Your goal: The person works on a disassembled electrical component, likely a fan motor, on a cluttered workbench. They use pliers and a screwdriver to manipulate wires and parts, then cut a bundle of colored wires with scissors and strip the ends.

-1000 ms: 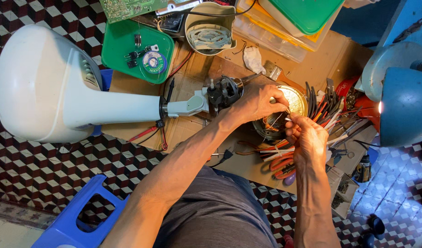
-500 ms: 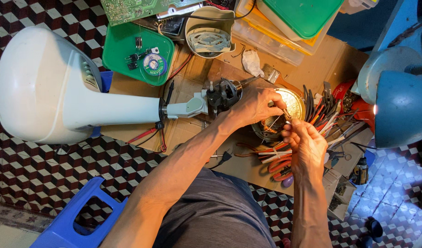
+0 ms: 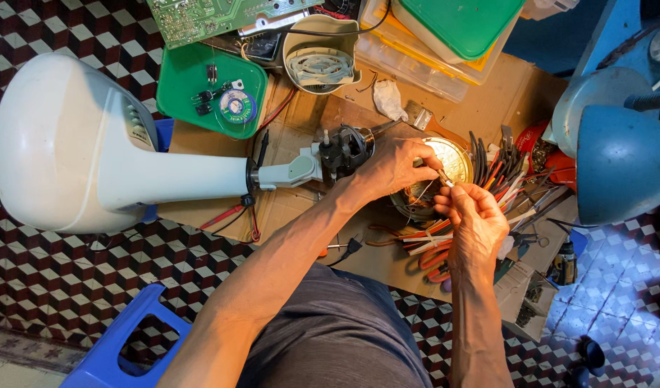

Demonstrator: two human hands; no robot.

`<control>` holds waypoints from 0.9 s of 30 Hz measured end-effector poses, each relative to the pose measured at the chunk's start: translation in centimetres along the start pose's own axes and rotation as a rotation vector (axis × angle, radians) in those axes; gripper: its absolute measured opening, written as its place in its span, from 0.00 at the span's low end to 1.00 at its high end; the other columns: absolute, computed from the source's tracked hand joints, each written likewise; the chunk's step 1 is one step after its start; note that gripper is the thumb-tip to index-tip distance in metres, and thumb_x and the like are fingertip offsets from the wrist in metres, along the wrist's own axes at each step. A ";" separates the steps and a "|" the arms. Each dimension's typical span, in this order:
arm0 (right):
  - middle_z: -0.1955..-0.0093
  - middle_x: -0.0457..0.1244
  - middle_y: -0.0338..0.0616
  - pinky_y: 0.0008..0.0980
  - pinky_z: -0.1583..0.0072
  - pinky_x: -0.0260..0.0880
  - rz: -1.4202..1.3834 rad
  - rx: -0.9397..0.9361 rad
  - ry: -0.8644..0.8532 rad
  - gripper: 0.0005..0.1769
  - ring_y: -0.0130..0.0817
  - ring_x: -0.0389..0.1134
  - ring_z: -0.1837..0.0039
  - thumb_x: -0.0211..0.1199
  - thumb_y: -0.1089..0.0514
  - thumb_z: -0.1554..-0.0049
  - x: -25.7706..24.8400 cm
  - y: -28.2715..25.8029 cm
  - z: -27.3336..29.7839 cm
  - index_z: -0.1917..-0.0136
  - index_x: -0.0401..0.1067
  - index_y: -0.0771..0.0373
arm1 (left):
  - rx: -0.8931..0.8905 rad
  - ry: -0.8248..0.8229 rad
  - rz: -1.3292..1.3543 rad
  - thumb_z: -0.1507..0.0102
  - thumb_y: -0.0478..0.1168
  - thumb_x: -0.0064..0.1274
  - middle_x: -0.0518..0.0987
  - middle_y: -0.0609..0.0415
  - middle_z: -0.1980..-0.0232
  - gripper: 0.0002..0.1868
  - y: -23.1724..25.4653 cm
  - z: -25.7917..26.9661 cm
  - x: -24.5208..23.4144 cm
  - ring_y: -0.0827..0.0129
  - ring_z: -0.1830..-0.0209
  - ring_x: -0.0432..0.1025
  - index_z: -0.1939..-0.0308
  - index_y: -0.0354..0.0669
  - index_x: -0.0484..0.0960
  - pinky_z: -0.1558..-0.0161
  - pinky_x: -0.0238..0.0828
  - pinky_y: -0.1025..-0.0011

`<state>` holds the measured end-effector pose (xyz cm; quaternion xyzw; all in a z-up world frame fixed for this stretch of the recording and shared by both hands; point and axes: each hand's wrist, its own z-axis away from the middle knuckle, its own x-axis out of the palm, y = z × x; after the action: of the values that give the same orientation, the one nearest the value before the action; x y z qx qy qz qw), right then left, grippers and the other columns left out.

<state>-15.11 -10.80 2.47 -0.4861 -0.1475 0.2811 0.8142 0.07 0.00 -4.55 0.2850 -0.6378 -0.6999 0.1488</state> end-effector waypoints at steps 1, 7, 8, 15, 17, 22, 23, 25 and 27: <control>0.53 0.69 0.52 0.28 0.51 0.77 -0.006 -0.019 -0.002 0.08 0.34 0.73 0.55 0.63 0.65 0.37 -0.1 0.0 0.1 0.46 0.71 0.73 | 0.009 0.002 0.013 0.42 0.42 0.64 0.85 0.50 0.61 0.10 0.0 0.0 0.0 0.61 0.60 0.81 0.60 0.42 0.87 0.57 0.76 0.67; 0.53 0.70 0.52 0.29 0.50 0.77 0.025 -0.043 -0.004 0.09 0.34 0.74 0.54 0.63 0.64 0.36 0.2 0.3 0.2 0.45 0.71 0.72 | -0.027 -0.009 -0.029 0.43 0.43 0.64 0.84 0.50 0.61 0.10 -0.1 0.0 0.1 0.61 0.61 0.80 0.60 0.43 0.88 0.58 0.76 0.67; 0.53 0.70 0.51 0.29 0.50 0.77 0.024 -0.047 -0.007 0.09 0.34 0.74 0.53 0.63 0.64 0.37 0.3 0.3 0.2 0.45 0.71 0.72 | -0.019 -0.011 -0.020 0.43 0.42 0.64 0.85 0.50 0.61 0.10 -0.2 -0.1 0.2 0.61 0.61 0.80 0.60 0.43 0.88 0.57 0.76 0.67; 0.52 0.70 0.50 0.29 0.49 0.77 0.002 -0.099 0.010 0.09 0.33 0.74 0.52 0.63 0.64 0.36 0.5 0.3 0.5 0.45 0.70 0.72 | -0.012 -0.018 0.009 0.43 0.41 0.64 0.85 0.50 0.61 0.10 -0.5 -0.2 0.3 0.61 0.60 0.80 0.60 0.42 0.88 0.57 0.75 0.67; 0.52 0.69 0.50 0.29 0.49 0.77 0.008 -0.094 0.020 0.09 0.33 0.74 0.52 0.63 0.64 0.36 0.5 0.2 0.5 0.45 0.70 0.72 | 0.001 -0.020 0.013 0.42 0.41 0.64 0.85 0.50 0.61 0.10 -0.6 -0.2 0.3 0.61 0.60 0.80 0.60 0.42 0.88 0.56 0.75 0.67; 0.52 0.70 0.51 0.28 0.50 0.77 0.035 -0.064 0.032 0.09 0.33 0.74 0.53 0.62 0.64 0.36 0.8 0.4 0.4 0.45 0.70 0.72 | -0.017 -0.027 0.023 0.42 0.41 0.64 0.85 0.50 0.61 0.10 -0.6 -0.1 0.3 0.62 0.60 0.81 0.59 0.41 0.87 0.56 0.76 0.67; 0.52 0.70 0.51 0.28 0.50 0.77 0.027 -0.062 0.026 0.09 0.33 0.74 0.53 0.62 0.63 0.36 1.0 0.4 0.3 0.45 0.70 0.72 | -0.019 -0.028 0.025 0.42 0.41 0.64 0.85 0.49 0.61 0.10 -0.6 -0.1 0.2 0.62 0.60 0.81 0.59 0.41 0.87 0.56 0.76 0.67; 0.52 0.70 0.51 0.27 0.49 0.77 0.010 -0.061 0.016 0.09 0.33 0.74 0.53 0.62 0.63 0.36 1.1 0.3 0.3 0.45 0.70 0.72 | -0.023 -0.029 0.031 0.42 0.41 0.64 0.85 0.49 0.60 0.11 -0.5 -0.1 0.2 0.62 0.59 0.81 0.59 0.40 0.87 0.56 0.76 0.67; 0.53 0.70 0.51 0.28 0.50 0.77 0.026 -0.032 0.023 0.09 0.33 0.73 0.54 0.62 0.63 0.36 1.1 0.2 0.2 0.45 0.70 0.72 | -0.026 -0.026 0.035 0.41 0.41 0.63 0.85 0.48 0.60 0.11 -0.4 -0.1 0.2 0.62 0.59 0.81 0.59 0.40 0.87 0.56 0.76 0.67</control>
<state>-14.41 -9.89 2.35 -0.5042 -0.1366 0.2837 0.8042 0.02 -0.16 -4.99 0.2629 -0.6354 -0.7090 0.1564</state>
